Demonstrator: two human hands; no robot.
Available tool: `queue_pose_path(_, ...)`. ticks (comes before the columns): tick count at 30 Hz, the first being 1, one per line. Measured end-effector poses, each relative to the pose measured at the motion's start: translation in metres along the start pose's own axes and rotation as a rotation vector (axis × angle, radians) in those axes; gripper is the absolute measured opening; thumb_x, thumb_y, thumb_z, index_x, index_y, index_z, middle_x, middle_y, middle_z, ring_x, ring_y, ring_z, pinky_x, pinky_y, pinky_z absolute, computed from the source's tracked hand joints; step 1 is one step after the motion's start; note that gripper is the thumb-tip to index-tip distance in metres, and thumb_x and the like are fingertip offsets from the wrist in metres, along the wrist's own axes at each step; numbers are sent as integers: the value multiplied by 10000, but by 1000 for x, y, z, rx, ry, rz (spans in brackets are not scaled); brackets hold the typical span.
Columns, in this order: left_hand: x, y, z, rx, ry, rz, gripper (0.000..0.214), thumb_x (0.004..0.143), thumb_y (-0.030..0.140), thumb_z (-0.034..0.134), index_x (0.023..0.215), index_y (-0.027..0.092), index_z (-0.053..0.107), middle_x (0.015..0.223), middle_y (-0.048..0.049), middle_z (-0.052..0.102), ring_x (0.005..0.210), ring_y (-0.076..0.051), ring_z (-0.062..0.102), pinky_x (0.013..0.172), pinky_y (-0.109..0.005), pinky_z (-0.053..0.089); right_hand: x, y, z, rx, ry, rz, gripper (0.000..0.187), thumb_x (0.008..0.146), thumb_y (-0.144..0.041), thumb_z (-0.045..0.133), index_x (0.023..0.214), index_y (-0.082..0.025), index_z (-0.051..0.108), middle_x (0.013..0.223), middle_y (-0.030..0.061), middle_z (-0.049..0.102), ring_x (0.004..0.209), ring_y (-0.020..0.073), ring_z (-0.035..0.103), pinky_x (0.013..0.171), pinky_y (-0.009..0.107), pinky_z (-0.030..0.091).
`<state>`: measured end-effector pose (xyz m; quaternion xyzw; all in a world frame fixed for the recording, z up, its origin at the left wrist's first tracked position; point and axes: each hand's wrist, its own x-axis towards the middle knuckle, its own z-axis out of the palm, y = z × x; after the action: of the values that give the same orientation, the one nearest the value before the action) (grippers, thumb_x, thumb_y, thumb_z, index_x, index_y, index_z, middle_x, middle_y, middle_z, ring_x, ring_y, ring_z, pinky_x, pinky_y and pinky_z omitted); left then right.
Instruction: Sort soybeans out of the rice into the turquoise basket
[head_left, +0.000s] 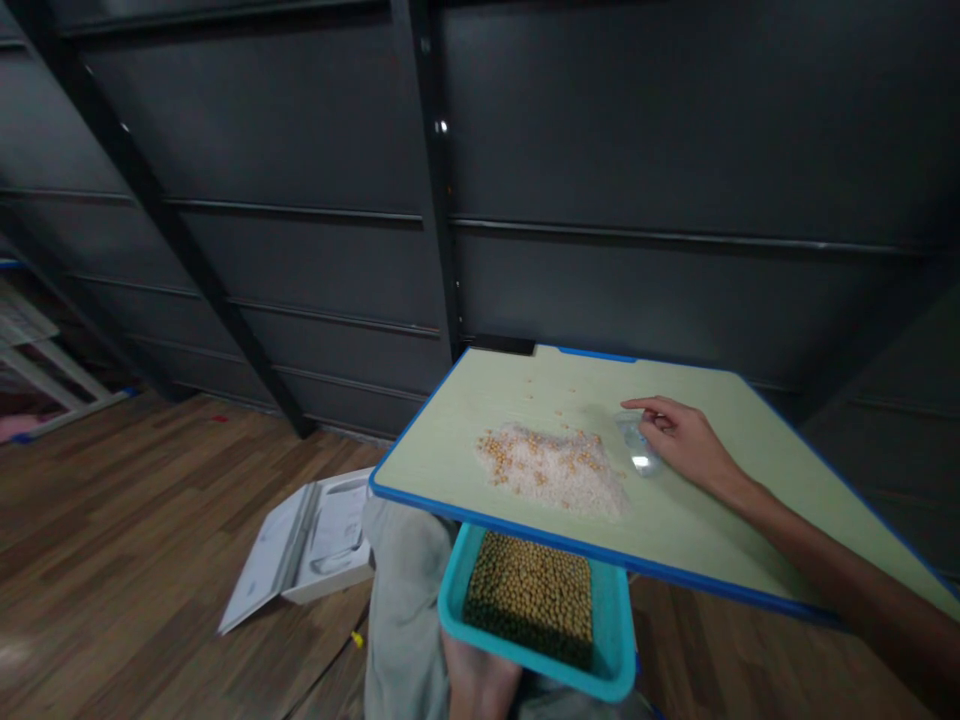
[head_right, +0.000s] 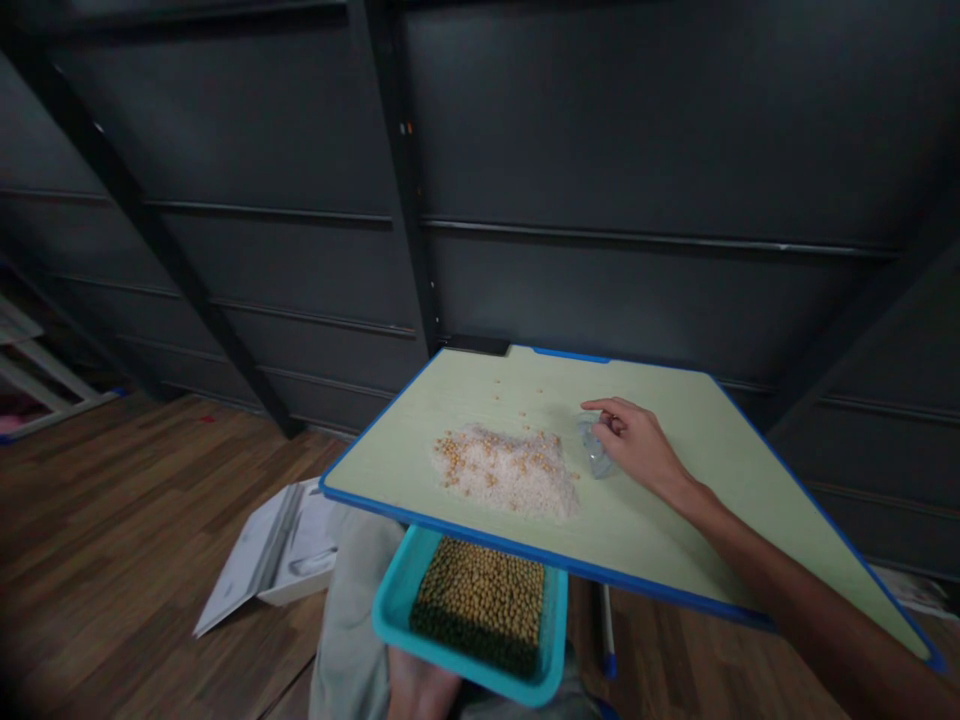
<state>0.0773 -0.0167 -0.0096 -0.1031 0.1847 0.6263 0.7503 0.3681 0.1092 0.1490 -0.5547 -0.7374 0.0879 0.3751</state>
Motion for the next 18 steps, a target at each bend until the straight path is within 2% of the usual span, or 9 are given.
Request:
queue_pose_path(3,0,0,4,-32,30,10,394,913,157,407,1140,181,728,973,-113,782,1022,-258,700,1010,-465,474,10,8,-5,41,52,13,431,836,-247,586,1251,-160,661,821,38,657,636,155,593,611,288,489)
queue_pose_path(5,2,1,4,-48,40,9,384,908,158,420,1126,182,735,966,-114,782,1033,-262,696,1010,-467,474,26,14,-8,50,74,-10,457,852,-315,619,1275,-145,647,845,58,690,672,172,622,636,299,514)
queue_pose_path(8,5,3,-1,-39,44,7,389,909,155,415,1129,187,735,965,-117,782,1052,-264,690,1015,-471,468,62,23,-4,-16,-3,-106,340,865,-378,635,1124,-182,737,951,88,740,759,205,660,711,336,531)
queue_pose_path(14,12,6,-25,38,52,12,388,918,239,419,1165,240,718,1035,-106,771,1122,-281,660,1032,-506,454,140,45,36,-11,-89,-100,199,852,-261,642,970,-178,779,938,90,772,809,231,690,791,367,530)
queue_pose_path(18,10,4,-33,69,-51,-7,351,885,319,482,1116,240,735,1058,-108,766,1162,-296,636,1052,-523,428,176,51,69,13,-187,-92,173,893,-253,638,990,-156,743,964,89,746,855,228,677,837,389,532)
